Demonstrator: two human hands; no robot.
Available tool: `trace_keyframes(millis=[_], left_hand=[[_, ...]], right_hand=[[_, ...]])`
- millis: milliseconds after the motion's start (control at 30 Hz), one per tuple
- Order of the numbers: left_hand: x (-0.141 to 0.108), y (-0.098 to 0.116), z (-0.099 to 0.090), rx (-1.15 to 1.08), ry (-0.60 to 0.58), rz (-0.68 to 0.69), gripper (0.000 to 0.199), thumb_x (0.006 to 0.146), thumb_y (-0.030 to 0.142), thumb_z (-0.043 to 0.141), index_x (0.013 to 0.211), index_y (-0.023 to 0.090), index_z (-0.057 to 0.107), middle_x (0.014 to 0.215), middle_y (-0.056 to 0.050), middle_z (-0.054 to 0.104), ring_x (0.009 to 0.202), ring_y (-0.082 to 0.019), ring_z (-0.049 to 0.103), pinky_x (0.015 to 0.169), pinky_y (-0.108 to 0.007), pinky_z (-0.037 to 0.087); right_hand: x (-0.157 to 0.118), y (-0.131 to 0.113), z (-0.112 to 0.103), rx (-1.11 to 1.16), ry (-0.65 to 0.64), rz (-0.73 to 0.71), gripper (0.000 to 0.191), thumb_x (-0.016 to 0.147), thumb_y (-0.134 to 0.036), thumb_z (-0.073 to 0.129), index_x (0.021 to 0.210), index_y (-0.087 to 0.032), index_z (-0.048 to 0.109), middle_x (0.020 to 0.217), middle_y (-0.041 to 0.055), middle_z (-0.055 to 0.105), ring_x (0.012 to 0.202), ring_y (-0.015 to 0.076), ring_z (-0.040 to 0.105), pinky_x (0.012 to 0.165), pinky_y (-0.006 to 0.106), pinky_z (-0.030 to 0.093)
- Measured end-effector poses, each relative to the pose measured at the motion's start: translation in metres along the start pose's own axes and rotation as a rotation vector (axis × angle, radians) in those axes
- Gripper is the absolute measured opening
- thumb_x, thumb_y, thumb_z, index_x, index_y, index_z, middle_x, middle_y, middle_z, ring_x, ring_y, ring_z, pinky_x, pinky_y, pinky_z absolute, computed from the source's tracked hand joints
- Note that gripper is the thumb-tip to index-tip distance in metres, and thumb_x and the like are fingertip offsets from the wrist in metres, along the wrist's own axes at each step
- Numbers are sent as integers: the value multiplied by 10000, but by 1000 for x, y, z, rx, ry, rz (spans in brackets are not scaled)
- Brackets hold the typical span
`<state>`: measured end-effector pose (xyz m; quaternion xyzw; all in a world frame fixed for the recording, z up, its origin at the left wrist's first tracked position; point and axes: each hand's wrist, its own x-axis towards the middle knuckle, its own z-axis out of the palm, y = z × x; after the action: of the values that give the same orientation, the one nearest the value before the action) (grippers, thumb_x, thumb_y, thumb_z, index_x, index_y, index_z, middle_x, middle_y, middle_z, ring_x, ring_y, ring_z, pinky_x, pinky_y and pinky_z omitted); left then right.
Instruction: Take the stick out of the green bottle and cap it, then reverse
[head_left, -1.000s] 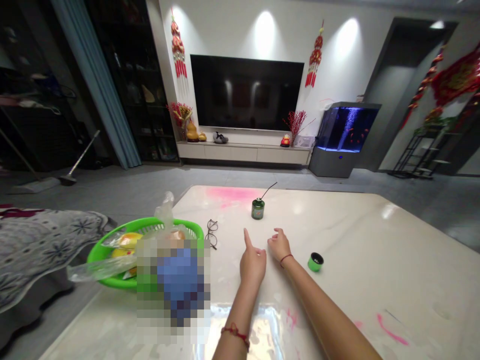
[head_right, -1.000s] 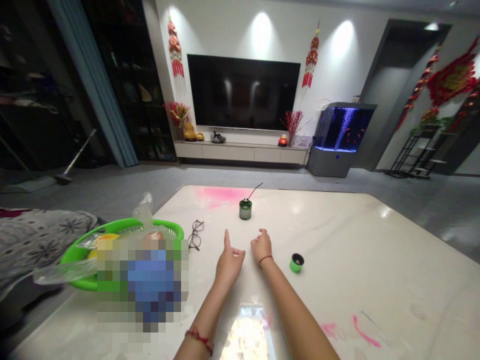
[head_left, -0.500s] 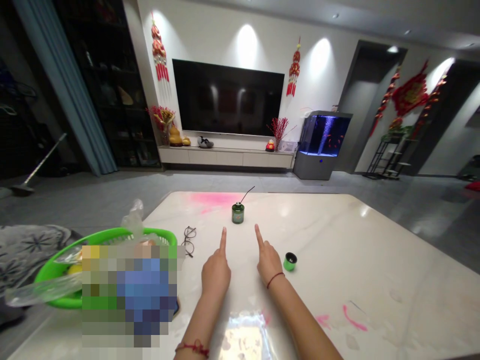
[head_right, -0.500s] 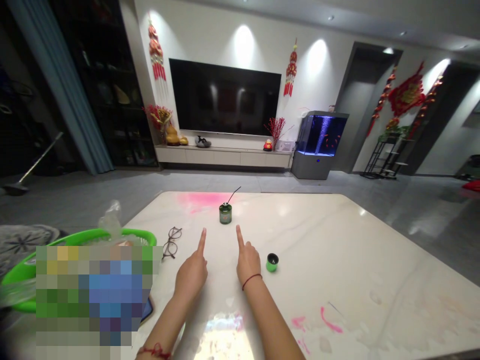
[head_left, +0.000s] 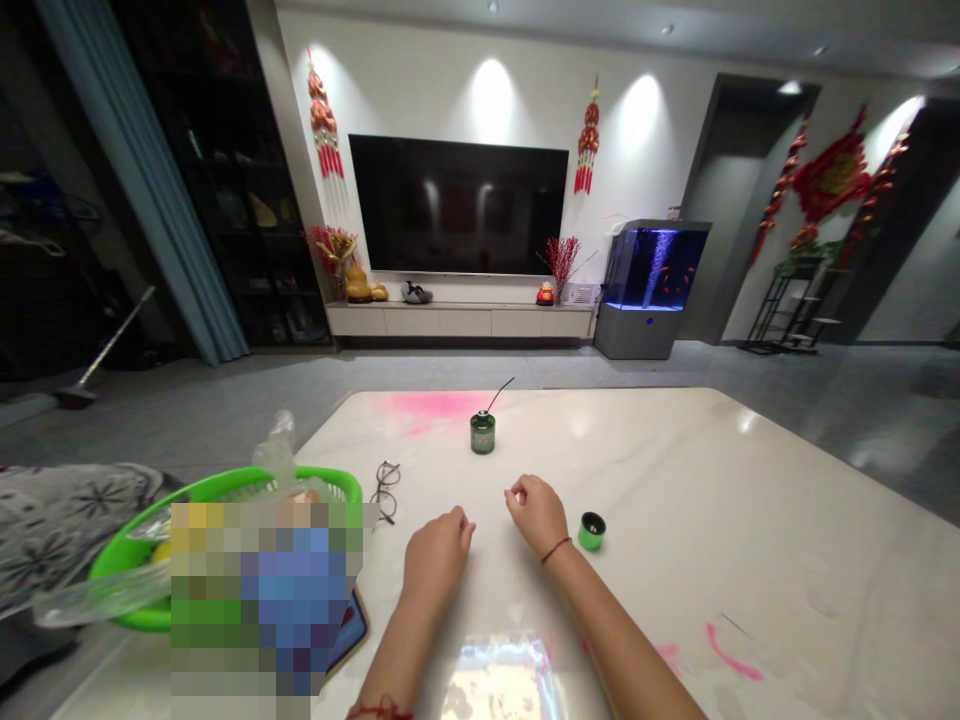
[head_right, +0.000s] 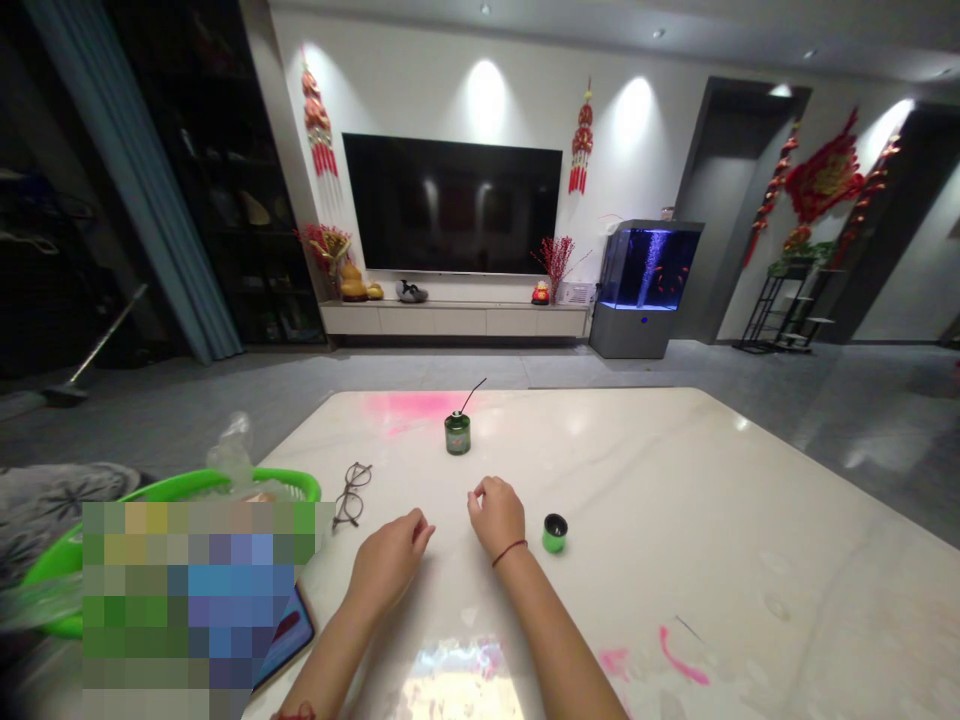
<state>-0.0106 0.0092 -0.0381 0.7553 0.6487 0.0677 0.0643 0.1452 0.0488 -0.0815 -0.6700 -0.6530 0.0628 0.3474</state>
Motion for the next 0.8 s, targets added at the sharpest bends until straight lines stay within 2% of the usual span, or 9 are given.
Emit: trace_keyframes(millis=[33, 100, 167, 267, 367, 567, 667, 800], left_hand=[[0, 0, -1, 1, 6, -12, 255, 850, 319, 341, 870, 197, 564, 884, -54, 655, 790, -162, 586, 632, -253, 338], [2, 0, -1, -1, 10, -26, 246, 844, 314, 347, 862, 200, 564, 887, -51, 657, 792, -167, 588, 623, -254, 333], [3, -2, 0, -11, 11, -38, 245, 840, 316, 350, 855, 203, 567, 887, -46, 659, 795, -168, 591, 618, -255, 330], [4, -4, 2, -38, 10, -60, 242, 835, 316, 358, 860, 208, 573, 906, -41, 660, 801, -164, 593, 619, -254, 330], [5, -6, 4, -69, -3, -60, 240, 833, 314, 363, 878, 216, 578, 925, -36, 657, 809, -153, 590, 633, -250, 337], [5, -4, 5, -119, -46, -59, 259, 829, 327, 373, 920, 218, 590, 939, -40, 651, 828, -154, 586, 662, -250, 354], [4, -2, 6, -150, -42, -48, 262, 828, 326, 378, 933, 219, 593, 932, -40, 651, 837, -162, 584, 671, -254, 361], [3, 1, 8, -174, -63, -35, 254, 822, 331, 402, 944, 220, 595, 941, -39, 650, 843, -159, 586, 678, -252, 365]], right_hand=[[13, 0, 5, 49, 13, 16, 140, 771, -246, 511, 714, -177, 620, 709, 24, 621, 679, 136, 576, 641, 219, 413], [44, -1, 14, 124, 27, 56, 155, 779, -257, 507, 794, -172, 635, 724, 19, 636, 690, 125, 588, 655, 205, 425], [80, -6, 21, 113, 29, 92, 235, 782, -276, 516, 951, -154, 624, 766, 30, 652, 729, 127, 600, 690, 204, 432], [129, -15, 28, 79, 29, 87, 350, 774, -296, 541, 1085, -142, 581, 876, 66, 659, 825, 146, 601, 734, 214, 429], [162, -23, 37, 39, -20, 83, 400, 752, -354, 570, 1093, -146, 589, 900, 79, 668, 827, 156, 612, 722, 218, 436], [186, -29, 48, -68, -159, 65, 175, 743, -274, 581, 857, -204, 693, 908, 39, 693, 838, 138, 625, 675, 180, 434], [193, -28, 43, -130, -230, 35, 154, 721, -249, 606, 834, -207, 701, 893, 35, 698, 822, 135, 629, 665, 173, 436], [198, -34, 37, -229, -280, -20, 164, 697, -212, 632, 843, -186, 702, 902, 76, 693, 861, 169, 622, 736, 207, 444]])
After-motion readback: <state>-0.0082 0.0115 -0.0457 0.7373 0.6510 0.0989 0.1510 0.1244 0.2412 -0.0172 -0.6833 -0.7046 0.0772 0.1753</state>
